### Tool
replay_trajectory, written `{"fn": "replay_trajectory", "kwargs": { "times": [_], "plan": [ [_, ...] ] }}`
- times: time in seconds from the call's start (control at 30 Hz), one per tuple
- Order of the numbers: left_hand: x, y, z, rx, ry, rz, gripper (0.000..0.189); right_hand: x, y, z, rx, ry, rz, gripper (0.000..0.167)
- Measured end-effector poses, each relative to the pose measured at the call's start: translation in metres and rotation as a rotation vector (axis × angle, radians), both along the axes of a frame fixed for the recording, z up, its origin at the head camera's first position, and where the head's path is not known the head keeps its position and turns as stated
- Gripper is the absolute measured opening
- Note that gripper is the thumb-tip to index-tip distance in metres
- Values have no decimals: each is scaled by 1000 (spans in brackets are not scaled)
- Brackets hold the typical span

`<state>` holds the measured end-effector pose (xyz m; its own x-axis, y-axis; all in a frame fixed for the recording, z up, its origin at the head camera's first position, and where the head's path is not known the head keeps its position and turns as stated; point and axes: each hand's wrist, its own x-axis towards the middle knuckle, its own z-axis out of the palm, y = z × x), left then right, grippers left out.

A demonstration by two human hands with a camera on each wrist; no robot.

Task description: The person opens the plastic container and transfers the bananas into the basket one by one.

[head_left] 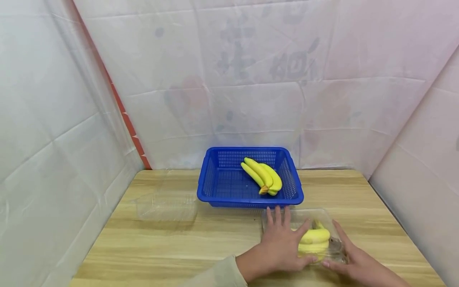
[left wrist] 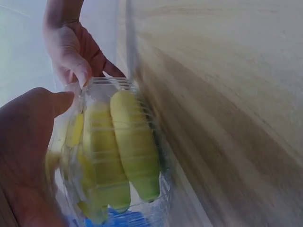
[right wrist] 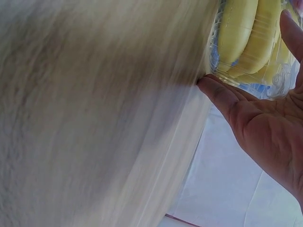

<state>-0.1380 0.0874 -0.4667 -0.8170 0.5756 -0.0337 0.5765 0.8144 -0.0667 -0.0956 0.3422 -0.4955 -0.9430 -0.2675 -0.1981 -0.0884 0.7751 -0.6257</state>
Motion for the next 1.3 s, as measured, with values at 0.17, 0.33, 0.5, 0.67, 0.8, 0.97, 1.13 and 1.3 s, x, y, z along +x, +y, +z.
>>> {"fn": "replay_trajectory", "kwargs": {
  "times": [0.17,0.33,0.5,0.67,0.8,0.97,1.13,1.3],
  "plan": [
    [0,5,-6,6,17,15,94,0,0,1,-37,-31,4,123],
    [-2,6,-5,-5,25,25,91,-2,-2,3,-56,-35,7,123],
    [-2,4,-2,-16,20,33,89,-4,-6,4,-51,-46,4,124],
    [-1,5,-4,-17,16,24,89,-2,-4,2,-20,-8,6,123],
    [-3,5,-5,-11,35,14,89,-4,-2,0,-71,-51,-2,123],
    [-3,6,-3,-7,24,7,88,-5,0,2,-103,-101,-13,124],
    [-2,7,-3,-17,22,21,88,-6,0,4,-121,-137,-18,123],
    [-3,6,-4,-16,57,20,87,-10,0,5,-162,-211,-37,124]
  ]
}}
